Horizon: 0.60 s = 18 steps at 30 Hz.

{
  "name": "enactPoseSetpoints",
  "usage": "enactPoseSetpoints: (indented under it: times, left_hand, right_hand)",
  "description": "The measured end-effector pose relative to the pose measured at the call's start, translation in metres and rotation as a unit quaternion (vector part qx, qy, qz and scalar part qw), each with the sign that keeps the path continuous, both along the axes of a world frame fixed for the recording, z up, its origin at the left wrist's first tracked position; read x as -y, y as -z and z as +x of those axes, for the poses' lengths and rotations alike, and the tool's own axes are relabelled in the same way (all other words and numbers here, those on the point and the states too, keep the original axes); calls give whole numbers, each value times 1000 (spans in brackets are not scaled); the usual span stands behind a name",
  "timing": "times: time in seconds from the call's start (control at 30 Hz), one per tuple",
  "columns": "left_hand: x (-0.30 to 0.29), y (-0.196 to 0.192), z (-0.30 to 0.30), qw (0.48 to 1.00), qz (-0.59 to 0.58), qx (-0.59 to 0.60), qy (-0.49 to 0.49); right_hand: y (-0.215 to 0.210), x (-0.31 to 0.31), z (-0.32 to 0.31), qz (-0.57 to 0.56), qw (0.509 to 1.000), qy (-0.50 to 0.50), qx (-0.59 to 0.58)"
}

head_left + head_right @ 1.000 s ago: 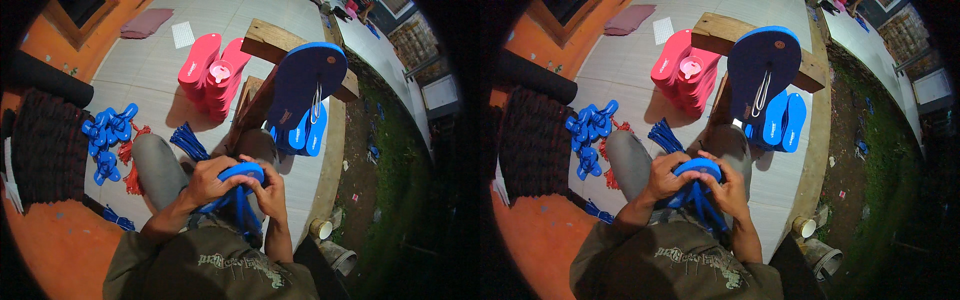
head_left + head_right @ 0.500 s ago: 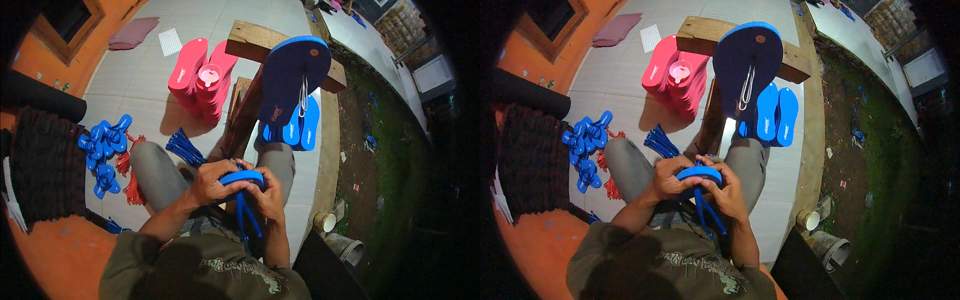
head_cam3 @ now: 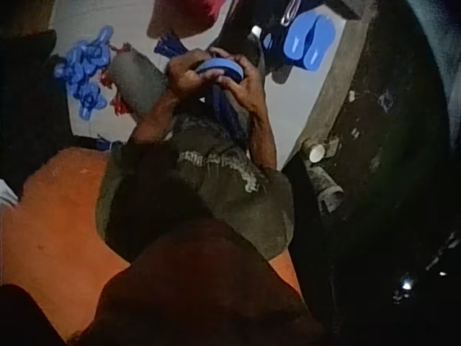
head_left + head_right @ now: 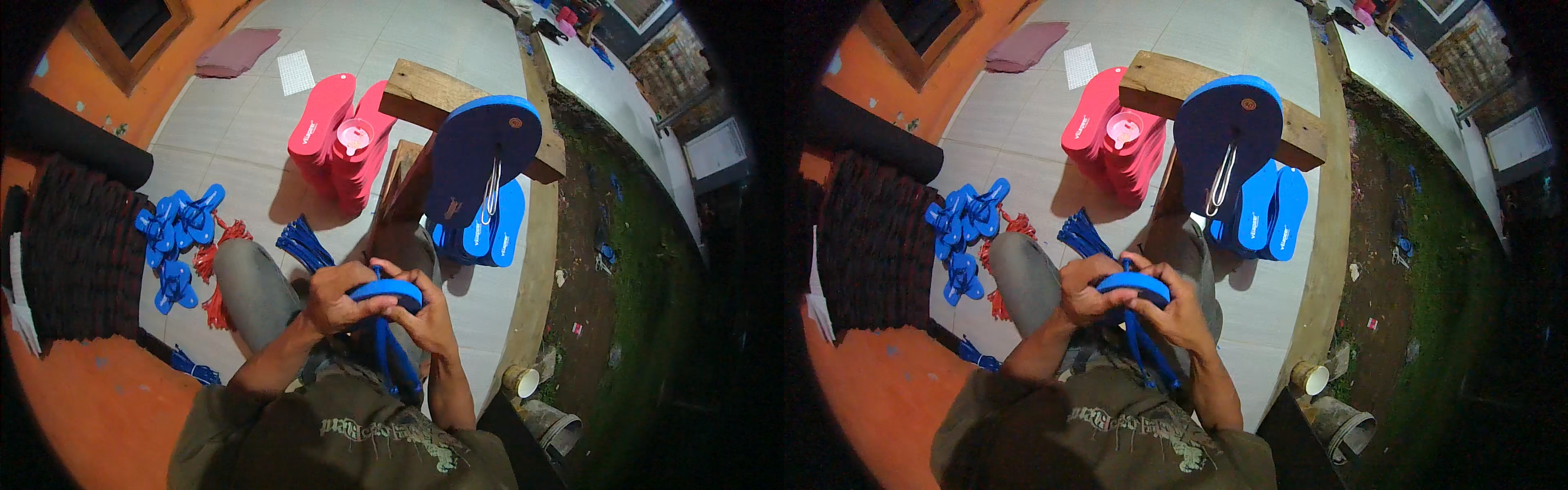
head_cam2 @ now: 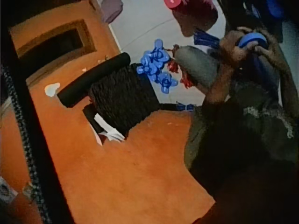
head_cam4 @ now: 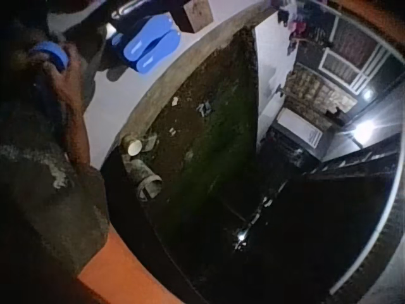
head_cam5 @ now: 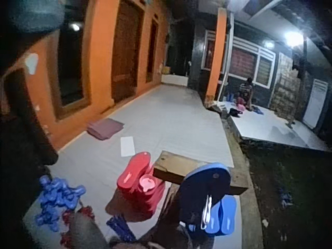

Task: The person assembles flip-flops by hand using a simple wooden jig to pull rubber straps through the holes in foam soles.

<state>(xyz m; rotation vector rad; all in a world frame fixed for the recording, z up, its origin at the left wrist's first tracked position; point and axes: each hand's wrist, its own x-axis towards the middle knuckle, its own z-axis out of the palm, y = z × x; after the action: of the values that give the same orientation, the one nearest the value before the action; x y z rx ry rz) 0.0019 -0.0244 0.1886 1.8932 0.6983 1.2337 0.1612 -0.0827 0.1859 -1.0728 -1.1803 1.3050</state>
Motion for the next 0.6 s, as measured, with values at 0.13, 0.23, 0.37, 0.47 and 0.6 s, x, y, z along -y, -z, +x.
enactPoseSetpoints:
  times: [0.13,0.23,0.37,0.47,0.6]
  left_hand:
    - [4,6,8,999,-47,-2,-15]
    - [2,12,16,999,-33,-19,-25]
    - [2,19,23,999,-25,-19,-20]
    - [-1,27,23,999,-45,-22,-16]
    - [-1,27,20,998,-55,-37,-10]
  right_hand:
    - [7,0,6,-4,1000,0,21]
    - [11,1,10,1,999,43,-9]
    - [13,3,17,-23,999,28,-27]
    - [16,1,16,-28,999,38,-24]
    - [21,2,15,-34,999,30,-2]
